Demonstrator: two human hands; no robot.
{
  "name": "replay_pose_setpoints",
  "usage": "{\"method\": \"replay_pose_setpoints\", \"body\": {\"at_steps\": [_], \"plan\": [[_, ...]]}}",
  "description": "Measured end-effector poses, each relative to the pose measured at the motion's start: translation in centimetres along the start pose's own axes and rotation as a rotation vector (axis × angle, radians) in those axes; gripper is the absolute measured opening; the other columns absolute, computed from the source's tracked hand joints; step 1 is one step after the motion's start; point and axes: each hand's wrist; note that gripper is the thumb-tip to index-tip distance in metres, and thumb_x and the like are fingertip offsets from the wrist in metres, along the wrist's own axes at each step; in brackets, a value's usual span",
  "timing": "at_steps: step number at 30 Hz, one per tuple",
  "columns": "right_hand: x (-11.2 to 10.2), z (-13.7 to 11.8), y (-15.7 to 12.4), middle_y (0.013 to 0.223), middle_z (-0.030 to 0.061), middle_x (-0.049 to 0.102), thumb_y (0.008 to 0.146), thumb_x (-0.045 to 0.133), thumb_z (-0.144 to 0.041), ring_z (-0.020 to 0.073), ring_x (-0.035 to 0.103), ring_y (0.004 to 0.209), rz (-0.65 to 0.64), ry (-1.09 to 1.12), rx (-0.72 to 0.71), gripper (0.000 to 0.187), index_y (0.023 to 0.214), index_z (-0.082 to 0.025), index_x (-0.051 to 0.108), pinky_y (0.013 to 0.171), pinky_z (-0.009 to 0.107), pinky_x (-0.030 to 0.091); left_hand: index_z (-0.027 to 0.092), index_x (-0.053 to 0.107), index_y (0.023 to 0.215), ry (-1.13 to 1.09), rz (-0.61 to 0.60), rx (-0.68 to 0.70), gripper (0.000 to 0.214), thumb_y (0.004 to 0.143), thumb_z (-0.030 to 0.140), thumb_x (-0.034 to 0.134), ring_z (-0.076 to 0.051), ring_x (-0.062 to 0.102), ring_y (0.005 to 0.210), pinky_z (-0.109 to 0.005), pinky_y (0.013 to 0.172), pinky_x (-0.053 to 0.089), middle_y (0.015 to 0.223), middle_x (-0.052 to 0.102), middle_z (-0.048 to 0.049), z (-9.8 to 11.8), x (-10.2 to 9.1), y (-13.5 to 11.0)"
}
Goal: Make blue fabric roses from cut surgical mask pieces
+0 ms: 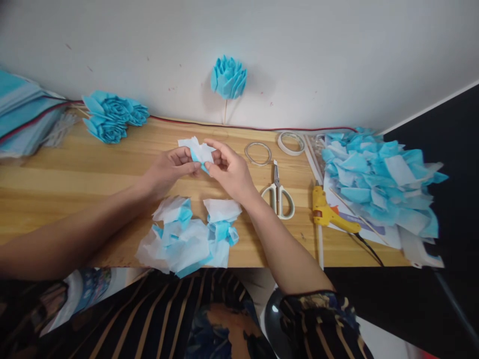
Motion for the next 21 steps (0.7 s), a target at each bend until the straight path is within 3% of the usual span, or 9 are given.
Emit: {"method": "replay_pose_setpoints", "body": {"at_steps": [3,5,8,10,15,21], "plan": [[0.0,0.0,0.0,0.093,-0.0009,0.069,0.085,0.070,-0.035,0.0156,0.064,0.081,0.040,0.018,-0.014,0.046,0.129,-0.029,0.060,0.075,0.031,0.056,0.018,0.063,0.109,-0.018,0.026,-0.026,0.041,0.074,0.029,0.082,-0.012,0.061,0.063,-0.027,0.067,0.048,0.069,0.068,0.0028,0.0,0.1,0.0],[0.0,-0.1,0.0,0.092,-0.0005,0.067,0.086,0.070,-0.036,0.0164,0.064,0.082,0.070,0.022,-0.025,0.046,0.130,-0.031,0.059,0.076,0.032,0.057,0.019,0.065,0.114,-0.032,0.015,-0.036,0.046,0.075,0.032,0.083,-0.013,0.062,0.064,-0.027,0.067,0.048,0.071,0.068,0.0022,-0.2,0.1,0.1],[0.3,0.0,0.0,0.096,0.0006,0.068,0.085,0.072,-0.038,0.0184,0.066,0.088,0.086,0.031,-0.030,0.049,0.131,-0.032,0.058,0.080,0.034,0.058,0.017,0.072,0.089,-0.028,-0.011,-0.017,0.026,0.077,0.039,0.081,-0.013,0.061,0.068,-0.028,0.070,0.048,0.074,0.069,-0.0005,-0.4,-0.1,0.0],[0.5,0.2,0.0,0.100,0.0013,0.068,0.084,0.073,-0.041,0.0196,0.067,0.094,0.073,0.048,-0.029,0.051,0.131,-0.032,0.057,0.083,0.035,0.059,0.017,0.072,0.075,-0.032,-0.008,-0.001,0.025,0.078,0.041,0.080,-0.012,0.059,0.067,-0.027,0.071,0.048,0.072,0.068,-0.0010,-0.6,-0.2,0.0],[0.4,0.5,0.0,0.104,0.0013,0.072,0.080,0.077,-0.043,0.0198,0.069,0.098,0.003,0.125,-0.010,0.056,0.130,-0.030,0.058,0.088,0.037,0.061,0.018,0.073,0.072,-0.073,0.017,0.001,0.024,0.077,0.040,0.080,-0.012,0.056,0.066,-0.027,0.069,0.046,0.068,0.066,-0.0006,-0.4,-0.3,0.0],[-0.6,-0.1,0.2,0.097,-0.0005,0.074,0.084,0.072,-0.046,0.0172,0.069,0.093,0.041,0.126,0.053,0.032,0.108,-0.026,0.069,0.088,0.035,0.059,0.017,0.069,0.067,0.086,0.028,-0.011,0.024,0.073,0.038,0.080,-0.011,0.053,0.063,-0.026,0.066,0.043,0.066,0.064,0.0003,0.1,-0.1,-0.1]]}}
Point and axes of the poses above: each hand's wrist, its own y-axis towards the middle knuckle, its own x-axis out of the palm, z = x × y
